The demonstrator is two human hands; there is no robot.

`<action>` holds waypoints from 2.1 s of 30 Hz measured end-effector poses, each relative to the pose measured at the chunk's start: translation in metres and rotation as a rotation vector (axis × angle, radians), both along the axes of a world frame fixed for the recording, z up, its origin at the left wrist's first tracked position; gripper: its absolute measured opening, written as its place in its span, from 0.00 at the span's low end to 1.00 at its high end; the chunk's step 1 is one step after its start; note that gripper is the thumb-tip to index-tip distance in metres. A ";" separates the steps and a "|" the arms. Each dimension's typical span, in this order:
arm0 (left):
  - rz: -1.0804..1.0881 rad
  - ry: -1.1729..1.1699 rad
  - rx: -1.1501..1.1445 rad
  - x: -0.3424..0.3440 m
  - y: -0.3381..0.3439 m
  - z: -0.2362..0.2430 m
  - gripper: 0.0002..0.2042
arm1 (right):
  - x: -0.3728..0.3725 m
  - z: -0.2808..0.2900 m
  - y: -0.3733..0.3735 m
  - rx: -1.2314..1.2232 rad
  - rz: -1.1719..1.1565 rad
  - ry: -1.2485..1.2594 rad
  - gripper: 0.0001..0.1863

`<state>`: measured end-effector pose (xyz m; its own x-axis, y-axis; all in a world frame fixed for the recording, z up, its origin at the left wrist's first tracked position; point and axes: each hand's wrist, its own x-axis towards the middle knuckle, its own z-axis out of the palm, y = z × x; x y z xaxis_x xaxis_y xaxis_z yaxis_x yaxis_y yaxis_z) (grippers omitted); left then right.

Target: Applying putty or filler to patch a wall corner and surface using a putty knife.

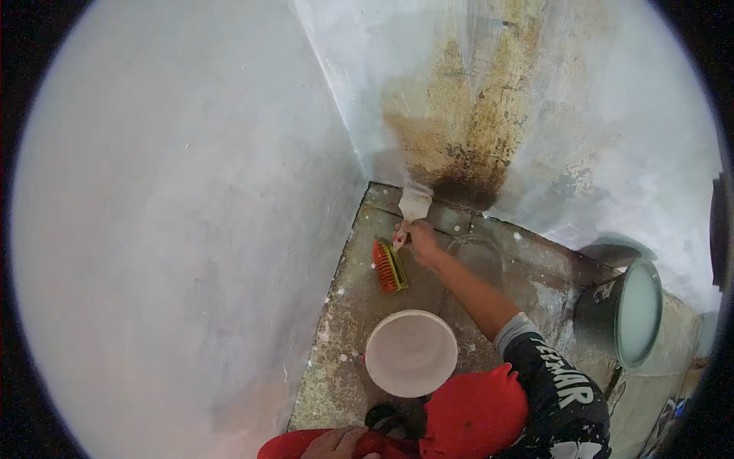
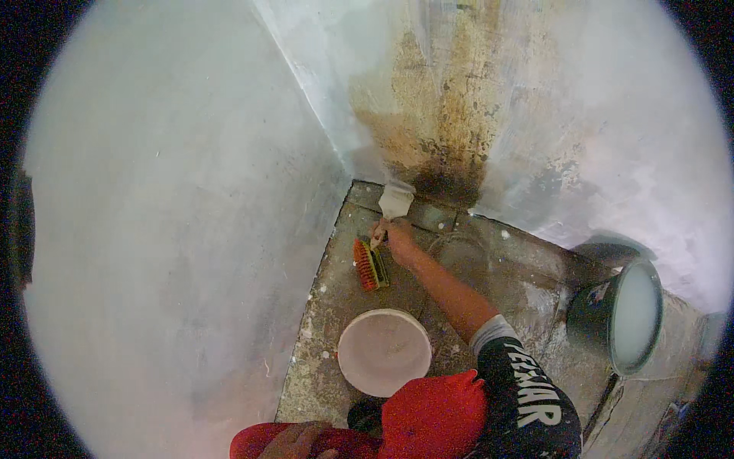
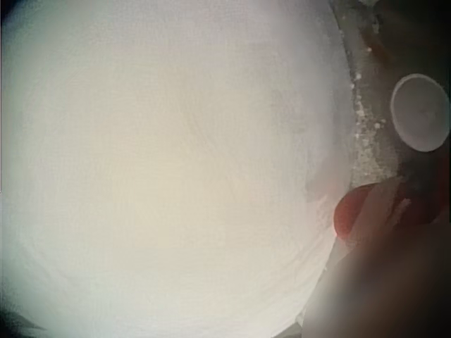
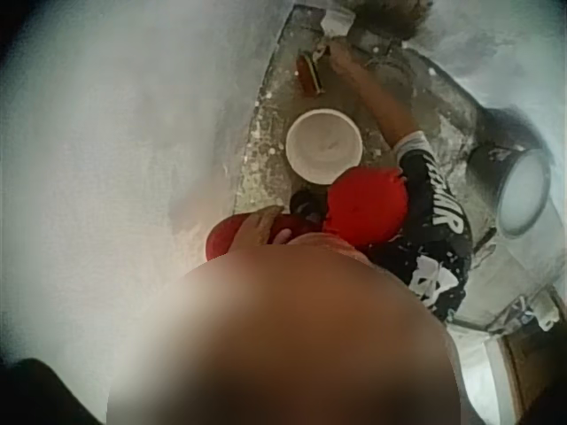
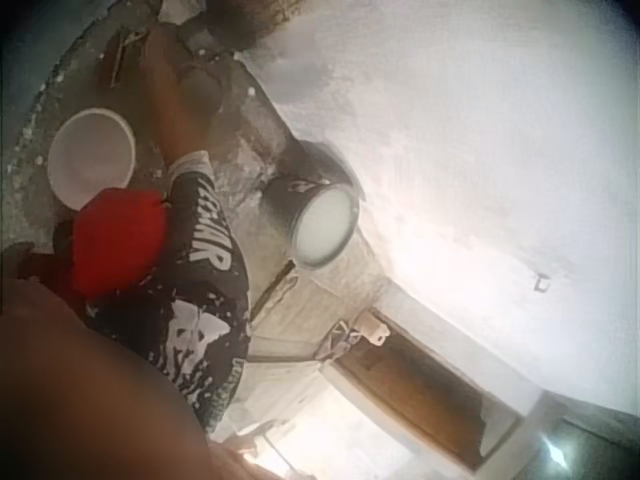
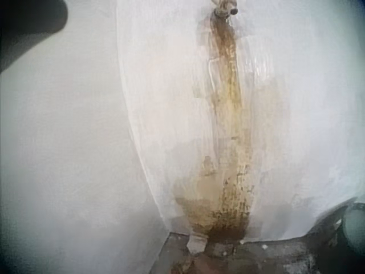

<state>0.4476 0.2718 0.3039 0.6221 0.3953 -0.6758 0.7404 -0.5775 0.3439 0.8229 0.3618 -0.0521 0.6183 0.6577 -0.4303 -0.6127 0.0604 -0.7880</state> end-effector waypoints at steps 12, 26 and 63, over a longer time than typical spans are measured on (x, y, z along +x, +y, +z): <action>-0.053 -0.059 0.040 -0.004 -0.003 -0.005 0.24 | -0.010 0.086 0.003 0.199 -0.123 -0.193 0.09; -0.044 -0.073 0.053 -0.009 -0.009 0.003 0.24 | 0.020 0.035 0.009 0.186 -0.075 0.127 0.08; -0.101 -0.126 -0.090 -0.002 0.004 0.005 0.23 | -0.011 0.082 0.035 0.031 -0.444 -0.240 0.09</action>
